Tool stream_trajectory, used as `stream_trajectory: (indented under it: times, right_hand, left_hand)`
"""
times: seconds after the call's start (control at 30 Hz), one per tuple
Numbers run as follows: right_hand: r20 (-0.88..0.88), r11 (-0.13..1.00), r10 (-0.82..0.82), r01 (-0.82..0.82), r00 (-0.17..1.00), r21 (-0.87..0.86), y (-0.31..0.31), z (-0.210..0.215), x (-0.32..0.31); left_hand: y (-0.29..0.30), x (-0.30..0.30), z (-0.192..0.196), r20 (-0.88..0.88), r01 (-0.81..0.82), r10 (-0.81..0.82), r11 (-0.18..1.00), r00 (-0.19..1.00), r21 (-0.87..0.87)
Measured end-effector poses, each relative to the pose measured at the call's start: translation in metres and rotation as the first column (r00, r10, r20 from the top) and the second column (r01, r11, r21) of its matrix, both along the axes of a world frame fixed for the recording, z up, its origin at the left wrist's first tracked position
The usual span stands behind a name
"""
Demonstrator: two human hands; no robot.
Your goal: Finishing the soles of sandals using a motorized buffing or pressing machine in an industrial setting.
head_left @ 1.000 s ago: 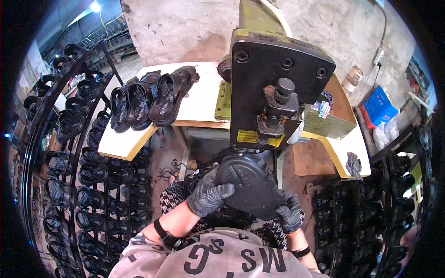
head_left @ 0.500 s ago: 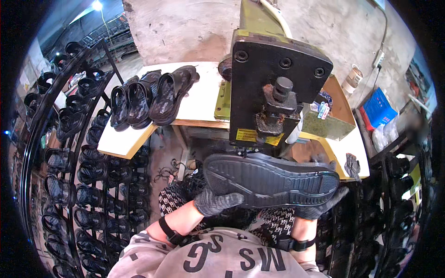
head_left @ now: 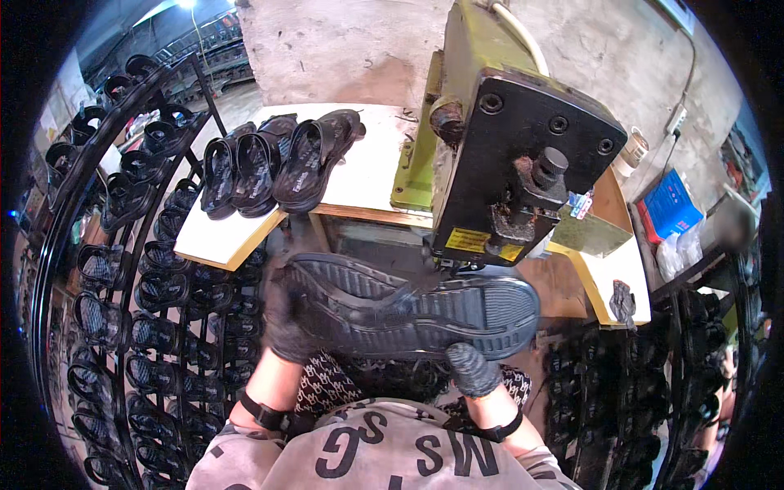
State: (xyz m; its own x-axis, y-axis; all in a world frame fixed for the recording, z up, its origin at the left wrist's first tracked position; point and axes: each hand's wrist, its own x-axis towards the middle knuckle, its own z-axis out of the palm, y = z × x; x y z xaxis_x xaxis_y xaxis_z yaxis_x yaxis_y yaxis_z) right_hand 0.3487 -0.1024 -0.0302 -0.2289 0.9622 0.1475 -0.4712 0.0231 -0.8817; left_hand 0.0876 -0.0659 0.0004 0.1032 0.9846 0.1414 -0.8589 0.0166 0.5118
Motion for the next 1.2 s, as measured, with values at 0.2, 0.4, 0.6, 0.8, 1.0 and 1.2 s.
stream_trajectory:
  times: [0.2,0.4,0.6,0.8,1.0,1.2]
  right_hand:
    - [0.272,0.977,0.11,-0.155,0.956,0.148,0.003,0.008,-0.02]
    - [0.571,0.868,-0.215,-0.114,0.792,0.484,0.024,0.025,-0.014]
    - [0.338,0.988,-0.004,-0.05,0.941,0.149,0.015,0.03,-0.003]
    - [0.259,0.991,0.02,0.016,0.966,-0.134,-0.023,-0.045,0.001]
    - [0.42,0.971,-0.239,0.215,0.876,0.105,-0.043,-0.076,0.051]
    - [0.501,0.969,-0.247,0.2,0.829,0.146,-0.031,-0.031,0.088]
  left_hand:
    - [0.034,-0.054,0.046,-0.76,-0.364,0.501,0.856,0.413,0.366]
    - [0.019,0.043,0.102,-0.801,0.544,0.568,0.618,0.19,0.568]
    - [-0.002,0.067,0.053,-0.851,0.262,-0.015,0.954,0.525,0.145]
    - [-0.016,0.082,0.039,-0.79,0.099,0.084,0.978,0.607,0.181]
    - [-0.027,0.092,0.032,-0.508,0.079,-0.075,0.997,0.858,-0.014]
    - [-0.016,0.091,0.035,-0.72,0.252,-0.095,0.961,0.687,0.113]
